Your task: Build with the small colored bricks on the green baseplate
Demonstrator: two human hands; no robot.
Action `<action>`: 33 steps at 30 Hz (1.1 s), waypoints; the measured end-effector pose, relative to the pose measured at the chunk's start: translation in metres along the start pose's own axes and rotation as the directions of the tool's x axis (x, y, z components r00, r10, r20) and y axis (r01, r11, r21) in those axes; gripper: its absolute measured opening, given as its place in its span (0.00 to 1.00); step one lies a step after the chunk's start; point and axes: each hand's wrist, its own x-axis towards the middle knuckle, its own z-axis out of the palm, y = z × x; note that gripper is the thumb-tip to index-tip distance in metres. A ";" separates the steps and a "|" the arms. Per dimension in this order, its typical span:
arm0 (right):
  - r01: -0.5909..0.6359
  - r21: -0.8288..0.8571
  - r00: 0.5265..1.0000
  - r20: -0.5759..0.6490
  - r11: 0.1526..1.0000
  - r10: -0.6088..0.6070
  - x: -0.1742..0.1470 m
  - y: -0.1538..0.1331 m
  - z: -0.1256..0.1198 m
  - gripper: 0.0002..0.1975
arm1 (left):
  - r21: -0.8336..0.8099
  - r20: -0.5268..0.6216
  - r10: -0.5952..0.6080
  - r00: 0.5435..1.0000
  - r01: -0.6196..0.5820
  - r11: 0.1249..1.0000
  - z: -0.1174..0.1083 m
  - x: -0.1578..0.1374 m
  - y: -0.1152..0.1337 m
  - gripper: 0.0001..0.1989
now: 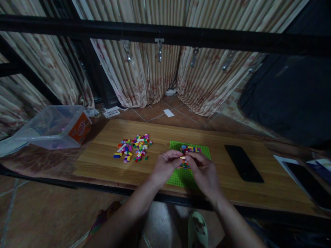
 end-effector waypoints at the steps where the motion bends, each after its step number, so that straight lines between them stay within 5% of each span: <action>1: -0.032 0.033 0.999 0.013 0.999 0.031 0.001 -0.001 0.001 0.12 | 0.000 0.007 0.007 1.000 -0.007 1.000 0.000 0.000 -0.001 0.07; 7: -0.132 0.158 0.991 0.047 0.979 0.126 0.001 -0.003 0.000 0.11 | -0.010 0.024 0.012 1.000 -0.012 1.000 0.003 0.001 -0.001 0.08; 17: -0.126 0.297 0.990 0.098 0.946 0.101 0.001 -0.008 -0.004 0.08 | -0.046 0.071 -0.013 0.997 0.017 0.999 0.001 -0.003 0.003 0.10; 23: -0.216 0.472 0.976 0.092 0.855 0.196 0.005 -0.005 -0.005 0.07 | -0.068 0.095 -0.040 0.995 0.046 0.997 0.000 -0.004 0.007 0.11; 33: -0.329 0.734 0.936 0.168 0.595 0.310 0.005 -0.009 -0.011 0.05 | -0.035 -0.025 -0.079 0.997 0.078 0.996 -0.003 -0.001 0.004 0.07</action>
